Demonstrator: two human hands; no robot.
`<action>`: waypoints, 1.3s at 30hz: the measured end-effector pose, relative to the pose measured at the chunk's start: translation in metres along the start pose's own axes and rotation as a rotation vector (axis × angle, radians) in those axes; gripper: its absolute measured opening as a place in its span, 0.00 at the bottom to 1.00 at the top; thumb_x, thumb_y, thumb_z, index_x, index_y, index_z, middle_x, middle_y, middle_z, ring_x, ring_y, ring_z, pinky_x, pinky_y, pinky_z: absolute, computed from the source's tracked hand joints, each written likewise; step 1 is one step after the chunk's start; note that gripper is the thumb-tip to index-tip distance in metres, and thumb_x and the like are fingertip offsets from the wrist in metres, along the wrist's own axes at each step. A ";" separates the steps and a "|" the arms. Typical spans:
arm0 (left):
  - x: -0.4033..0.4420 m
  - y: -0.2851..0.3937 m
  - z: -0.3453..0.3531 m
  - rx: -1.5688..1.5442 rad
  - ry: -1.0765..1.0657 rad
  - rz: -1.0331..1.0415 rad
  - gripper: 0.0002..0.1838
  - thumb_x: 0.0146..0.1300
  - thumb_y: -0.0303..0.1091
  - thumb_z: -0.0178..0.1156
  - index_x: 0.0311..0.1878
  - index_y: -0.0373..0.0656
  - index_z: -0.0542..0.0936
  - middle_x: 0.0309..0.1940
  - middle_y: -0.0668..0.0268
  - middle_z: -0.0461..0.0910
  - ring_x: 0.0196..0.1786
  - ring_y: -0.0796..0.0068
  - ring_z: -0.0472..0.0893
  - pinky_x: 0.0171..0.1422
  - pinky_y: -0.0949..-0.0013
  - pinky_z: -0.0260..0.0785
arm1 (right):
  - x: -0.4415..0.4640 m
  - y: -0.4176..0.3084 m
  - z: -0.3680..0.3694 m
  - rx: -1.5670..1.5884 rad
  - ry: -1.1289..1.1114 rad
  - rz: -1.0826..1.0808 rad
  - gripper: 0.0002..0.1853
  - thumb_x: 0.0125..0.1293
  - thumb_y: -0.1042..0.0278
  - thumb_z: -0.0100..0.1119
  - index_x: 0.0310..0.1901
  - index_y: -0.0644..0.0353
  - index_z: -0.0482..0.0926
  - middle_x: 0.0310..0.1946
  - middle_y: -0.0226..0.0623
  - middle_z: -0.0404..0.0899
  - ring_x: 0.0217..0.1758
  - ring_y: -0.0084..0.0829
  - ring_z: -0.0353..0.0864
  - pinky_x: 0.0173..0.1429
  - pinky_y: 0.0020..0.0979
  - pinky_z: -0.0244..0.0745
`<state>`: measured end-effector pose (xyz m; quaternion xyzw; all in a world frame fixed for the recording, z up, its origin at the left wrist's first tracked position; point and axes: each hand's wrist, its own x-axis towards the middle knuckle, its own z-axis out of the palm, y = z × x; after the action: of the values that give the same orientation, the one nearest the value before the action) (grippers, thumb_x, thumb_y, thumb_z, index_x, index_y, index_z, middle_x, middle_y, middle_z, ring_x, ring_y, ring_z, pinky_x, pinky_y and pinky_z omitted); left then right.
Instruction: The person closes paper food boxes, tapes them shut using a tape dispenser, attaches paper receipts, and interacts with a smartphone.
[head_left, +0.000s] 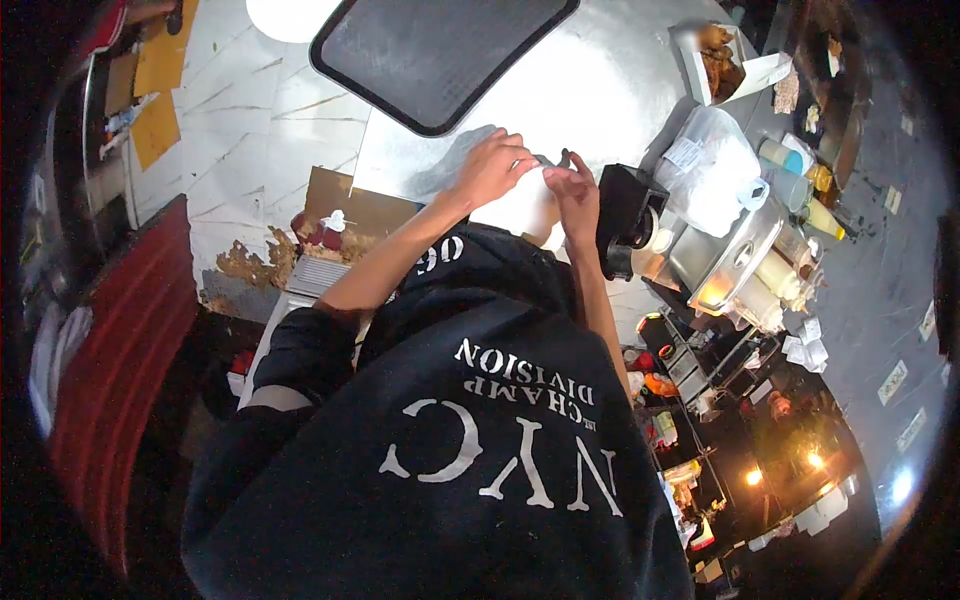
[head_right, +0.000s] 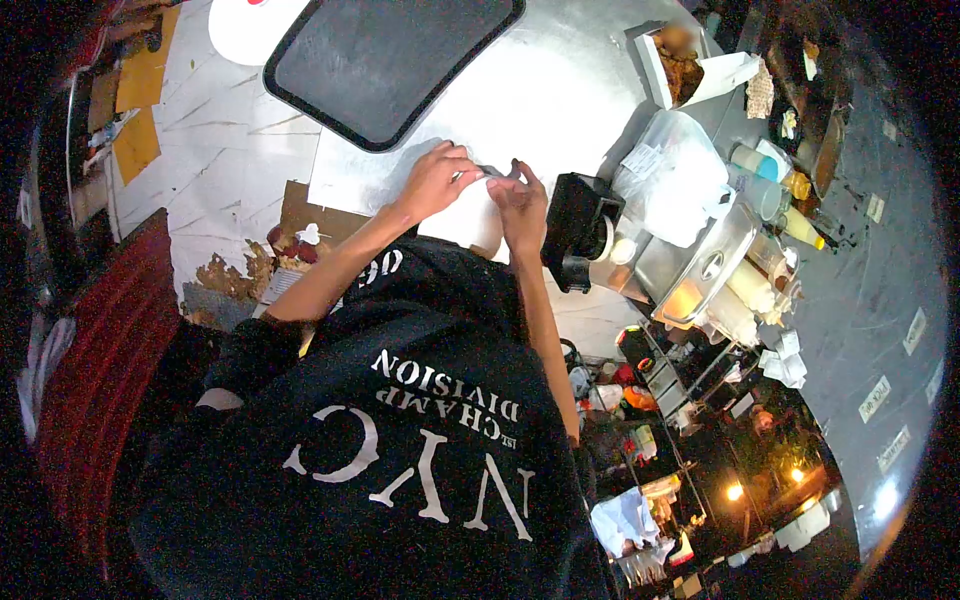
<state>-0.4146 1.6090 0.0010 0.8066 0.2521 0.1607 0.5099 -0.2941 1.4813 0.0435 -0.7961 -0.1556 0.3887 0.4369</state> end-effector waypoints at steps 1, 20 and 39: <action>0.000 -0.001 0.001 -0.010 0.003 0.007 0.09 0.62 0.36 0.63 0.35 0.41 0.85 0.30 0.62 0.77 0.38 0.59 0.74 0.43 0.58 0.69 | 0.002 0.005 0.005 0.149 0.012 0.034 0.27 0.60 0.73 0.70 0.58 0.73 0.71 0.50 0.47 0.81 0.45 0.28 0.82 0.58 0.28 0.74; -0.010 -0.002 0.015 0.081 0.113 0.002 0.09 0.64 0.36 0.61 0.36 0.42 0.85 0.31 0.61 0.77 0.42 0.59 0.76 0.48 0.59 0.71 | 0.014 0.010 -0.008 -0.830 -0.022 -0.576 0.10 0.64 0.53 0.63 0.42 0.44 0.86 0.51 0.21 0.77 0.61 0.37 0.67 0.58 0.50 0.61; -0.073 0.003 -0.141 -0.150 0.223 0.165 0.13 0.70 0.40 0.57 0.50 0.42 0.76 0.42 0.61 0.77 0.49 0.59 0.78 0.53 0.58 0.72 | 0.043 0.025 -0.056 -1.210 0.000 -0.861 0.16 0.68 0.61 0.53 0.47 0.65 0.82 0.44 0.48 0.82 0.48 0.50 0.80 0.58 0.46 0.72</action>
<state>-0.5466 1.6711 0.0641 0.7614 0.2272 0.3089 0.5227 -0.2265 1.4600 0.0200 -0.7662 -0.6409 0.0295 0.0357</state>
